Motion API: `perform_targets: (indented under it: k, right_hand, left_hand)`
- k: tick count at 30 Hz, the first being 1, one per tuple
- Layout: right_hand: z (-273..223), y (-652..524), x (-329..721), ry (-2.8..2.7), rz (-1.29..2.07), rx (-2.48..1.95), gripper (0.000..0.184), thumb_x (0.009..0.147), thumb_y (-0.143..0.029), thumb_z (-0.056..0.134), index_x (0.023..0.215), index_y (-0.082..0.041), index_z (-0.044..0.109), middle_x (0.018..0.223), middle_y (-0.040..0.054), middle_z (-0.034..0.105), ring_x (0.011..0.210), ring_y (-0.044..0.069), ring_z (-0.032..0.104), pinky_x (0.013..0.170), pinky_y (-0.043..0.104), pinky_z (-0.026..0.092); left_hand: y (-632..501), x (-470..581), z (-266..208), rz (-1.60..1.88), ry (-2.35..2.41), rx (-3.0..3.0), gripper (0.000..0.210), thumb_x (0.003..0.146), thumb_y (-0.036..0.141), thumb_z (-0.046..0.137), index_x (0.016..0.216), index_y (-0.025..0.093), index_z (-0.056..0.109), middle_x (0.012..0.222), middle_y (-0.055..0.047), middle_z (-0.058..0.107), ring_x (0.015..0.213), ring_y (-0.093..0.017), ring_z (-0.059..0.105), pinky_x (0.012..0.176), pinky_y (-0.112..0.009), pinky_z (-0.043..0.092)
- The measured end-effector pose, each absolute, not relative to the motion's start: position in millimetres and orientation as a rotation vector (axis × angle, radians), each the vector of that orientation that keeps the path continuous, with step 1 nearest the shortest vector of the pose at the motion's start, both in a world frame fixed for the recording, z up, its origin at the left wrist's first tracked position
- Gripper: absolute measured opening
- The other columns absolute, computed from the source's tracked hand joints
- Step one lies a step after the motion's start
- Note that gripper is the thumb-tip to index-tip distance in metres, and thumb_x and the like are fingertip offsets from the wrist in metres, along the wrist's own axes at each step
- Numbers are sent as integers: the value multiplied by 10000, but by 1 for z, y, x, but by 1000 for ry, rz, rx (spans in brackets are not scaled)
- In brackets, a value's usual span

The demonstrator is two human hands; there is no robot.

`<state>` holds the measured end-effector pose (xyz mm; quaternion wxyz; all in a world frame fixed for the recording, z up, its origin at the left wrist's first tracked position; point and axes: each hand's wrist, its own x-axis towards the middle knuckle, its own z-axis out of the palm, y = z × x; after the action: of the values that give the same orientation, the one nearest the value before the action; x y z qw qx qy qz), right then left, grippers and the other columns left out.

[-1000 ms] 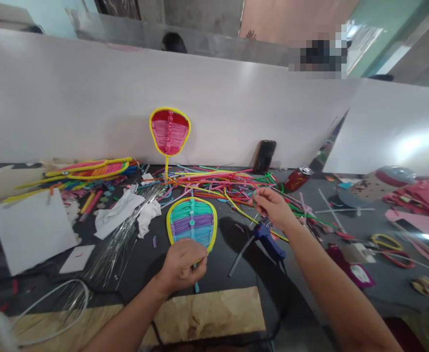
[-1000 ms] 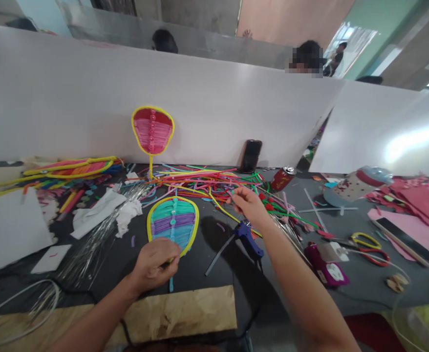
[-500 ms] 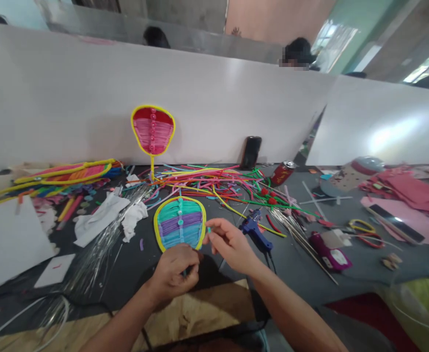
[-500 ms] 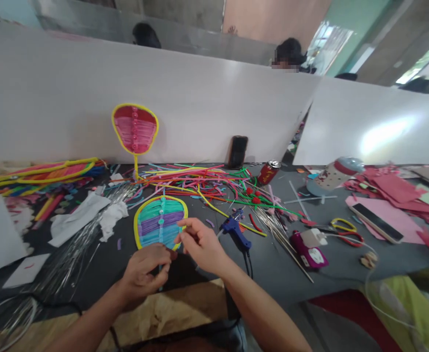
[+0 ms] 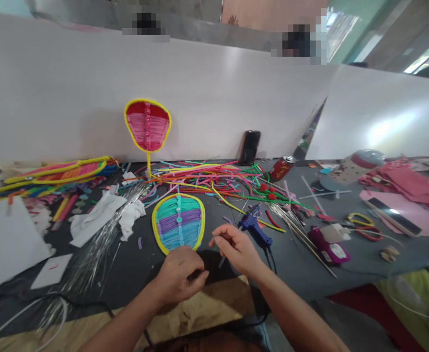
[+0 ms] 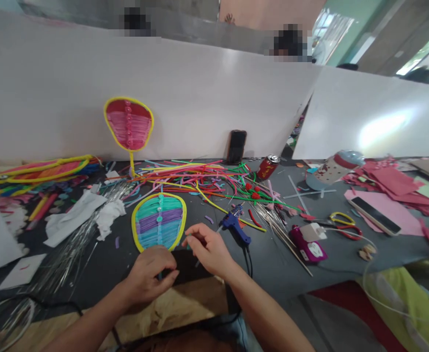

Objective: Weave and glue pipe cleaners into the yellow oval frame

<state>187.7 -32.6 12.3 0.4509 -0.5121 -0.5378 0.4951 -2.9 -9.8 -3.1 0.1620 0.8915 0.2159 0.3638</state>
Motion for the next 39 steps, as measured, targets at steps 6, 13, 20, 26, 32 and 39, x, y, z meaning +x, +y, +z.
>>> perform_targets:
  k: [6,13,20,26,32,39]
  right_hand:
    - [12,-6,224,-1749,781,-1468,217,854,-236,510,1033,-210,629,964,39,703,820,151,647,734,268,493]
    - [23,81,317,-1846,143,-2162,355,933,-161,361,1220,-193,567,1200,85,631,1086,189,590,917,297,452]
    - [5,138,371,-1910,61,-2475,282,908,-249,534,1174,-161,559,1198,101,578,1025,216,590,874,416,489]
    - [-2,146,373,-1995,54,-2614,311,904,-316,546,1175,-165,545,1181,86,569,989,202,593,828,406,513]
    - [15,142,372,-1925,-11,-2727,300,907,-308,541,1161,-148,554,1149,93,589,971,201,603,823,402,512]
    - [42,130,370,-1805,-90,-2596,253,883,-191,446,984,-112,664,943,176,695,892,259,656,730,322,461]
  left_hand:
    - [-5,-6,-8,1124,675,2545,138,825,87,519,894,173,603,760,-31,688,721,-140,631,691,-262,479]
    - [1,-9,-15,1273,713,2616,340,785,5,511,1077,162,587,971,-87,694,925,-174,632,820,-312,497]
    - [6,-13,-13,1342,755,2635,292,771,-2,500,961,190,612,922,-71,688,883,-171,630,797,-339,510]
    - [3,-12,-8,1377,729,2651,238,773,19,506,893,197,609,879,-53,697,855,-164,629,760,-317,519]
    - [1,-10,-6,1356,677,2635,217,758,20,516,860,186,612,833,-42,702,825,-150,630,763,-290,523]
    - [-3,-9,-13,997,460,2684,228,806,90,477,978,177,597,916,-64,709,853,-161,639,777,-303,518]
